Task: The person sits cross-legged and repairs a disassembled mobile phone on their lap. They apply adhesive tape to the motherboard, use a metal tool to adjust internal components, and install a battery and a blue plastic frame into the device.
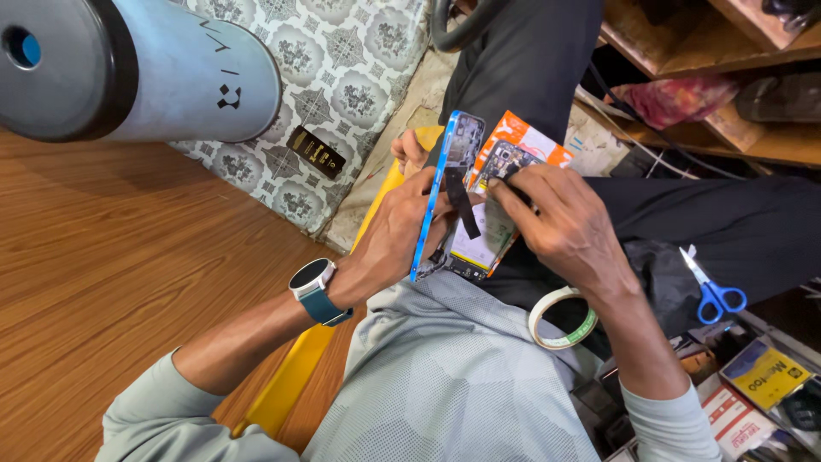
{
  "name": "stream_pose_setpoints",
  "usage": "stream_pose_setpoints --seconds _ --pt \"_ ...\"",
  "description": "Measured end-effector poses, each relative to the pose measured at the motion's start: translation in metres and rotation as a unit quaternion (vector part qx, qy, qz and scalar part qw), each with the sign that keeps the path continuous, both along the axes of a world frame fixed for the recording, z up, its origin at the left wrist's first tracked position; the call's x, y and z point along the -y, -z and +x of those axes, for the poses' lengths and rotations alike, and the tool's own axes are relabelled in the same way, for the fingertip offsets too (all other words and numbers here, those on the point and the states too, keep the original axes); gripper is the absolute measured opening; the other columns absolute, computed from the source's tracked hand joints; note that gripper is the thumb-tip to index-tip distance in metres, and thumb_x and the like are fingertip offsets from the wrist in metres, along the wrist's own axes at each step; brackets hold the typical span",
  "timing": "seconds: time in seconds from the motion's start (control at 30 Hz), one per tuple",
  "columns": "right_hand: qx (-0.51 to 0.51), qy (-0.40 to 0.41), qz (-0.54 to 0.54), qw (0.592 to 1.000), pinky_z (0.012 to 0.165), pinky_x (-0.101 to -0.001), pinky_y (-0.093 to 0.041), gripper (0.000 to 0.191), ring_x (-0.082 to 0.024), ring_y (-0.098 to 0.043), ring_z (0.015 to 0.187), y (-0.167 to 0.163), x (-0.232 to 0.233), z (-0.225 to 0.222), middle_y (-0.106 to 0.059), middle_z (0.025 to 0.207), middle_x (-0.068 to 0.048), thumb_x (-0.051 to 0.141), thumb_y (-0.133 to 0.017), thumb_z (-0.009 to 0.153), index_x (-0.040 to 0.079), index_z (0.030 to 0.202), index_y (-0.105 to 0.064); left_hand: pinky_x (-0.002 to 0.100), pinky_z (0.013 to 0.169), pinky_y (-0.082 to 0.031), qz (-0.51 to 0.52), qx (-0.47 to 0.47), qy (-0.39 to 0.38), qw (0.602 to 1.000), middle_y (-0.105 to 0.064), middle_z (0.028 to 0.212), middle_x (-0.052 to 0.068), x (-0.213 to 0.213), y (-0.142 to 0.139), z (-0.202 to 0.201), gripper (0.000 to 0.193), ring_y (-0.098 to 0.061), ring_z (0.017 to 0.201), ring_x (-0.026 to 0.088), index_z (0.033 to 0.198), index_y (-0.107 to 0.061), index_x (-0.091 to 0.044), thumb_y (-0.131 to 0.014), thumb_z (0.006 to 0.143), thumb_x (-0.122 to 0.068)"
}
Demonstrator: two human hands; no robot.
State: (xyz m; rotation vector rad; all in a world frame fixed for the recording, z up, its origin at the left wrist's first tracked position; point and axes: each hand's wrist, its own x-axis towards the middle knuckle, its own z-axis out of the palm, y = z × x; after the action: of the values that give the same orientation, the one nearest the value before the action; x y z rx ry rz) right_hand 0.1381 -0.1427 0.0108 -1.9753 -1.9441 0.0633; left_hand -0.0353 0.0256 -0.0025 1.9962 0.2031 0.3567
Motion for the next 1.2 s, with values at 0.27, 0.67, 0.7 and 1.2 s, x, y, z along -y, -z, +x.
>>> stream_pose_setpoints --seconds 0.27,0.67,0.7,1.2 --pt "-0.009 0.030 0.016 0.999 0.092 -0.0393 -0.054 0.040 -0.026 -0.064 0.110 0.012 0.004 -0.003 -0.066 0.114 -0.009 0.000 -0.072 0.078 0.002 0.118 -0.075 0.037 0.064 -0.049 0.005 -0.078 0.056 0.995 -0.057 0.095 0.015 0.000 0.005 0.006 0.024 -0.060 0.076 0.026 0.121 -0.072 -0.010 -0.071 0.097 -0.013" --pt "0.005 0.021 0.037 0.999 0.090 -0.0389 -0.056 0.032 -0.027 -0.065 0.111 0.010 0.005 -0.004 -0.068 0.113 -0.010 -0.003 -0.075 0.080 -0.001 0.112 -0.074 0.037 0.072 -0.053 0.038 -0.048 0.026 0.998 -0.062 0.097 0.015 0.001 0.024 0.003 0.017 -0.063 0.083 0.029 0.111 -0.077 -0.007 -0.071 0.099 -0.017" --pt "0.003 0.023 0.041 0.999 0.090 -0.0389 -0.056 0.030 -0.027 -0.065 0.112 0.011 0.005 -0.004 -0.069 0.113 -0.011 -0.003 -0.075 0.081 -0.002 0.110 -0.074 0.038 0.073 -0.054 0.040 -0.049 0.022 0.998 -0.062 0.097 0.015 0.001 0.025 0.003 0.016 -0.063 0.083 0.029 0.108 -0.076 -0.006 -0.072 0.099 -0.018" --pt "0.005 0.024 0.028 0.999 0.092 -0.0389 -0.055 0.037 -0.026 -0.064 0.111 0.008 0.002 -0.005 -0.067 0.113 -0.009 -0.001 -0.075 0.078 -0.001 0.116 -0.075 0.037 0.070 -0.053 0.031 -0.033 0.009 0.999 -0.060 0.095 0.015 0.005 0.018 0.002 0.017 -0.062 0.080 0.027 0.114 -0.076 -0.005 -0.071 0.101 -0.015"
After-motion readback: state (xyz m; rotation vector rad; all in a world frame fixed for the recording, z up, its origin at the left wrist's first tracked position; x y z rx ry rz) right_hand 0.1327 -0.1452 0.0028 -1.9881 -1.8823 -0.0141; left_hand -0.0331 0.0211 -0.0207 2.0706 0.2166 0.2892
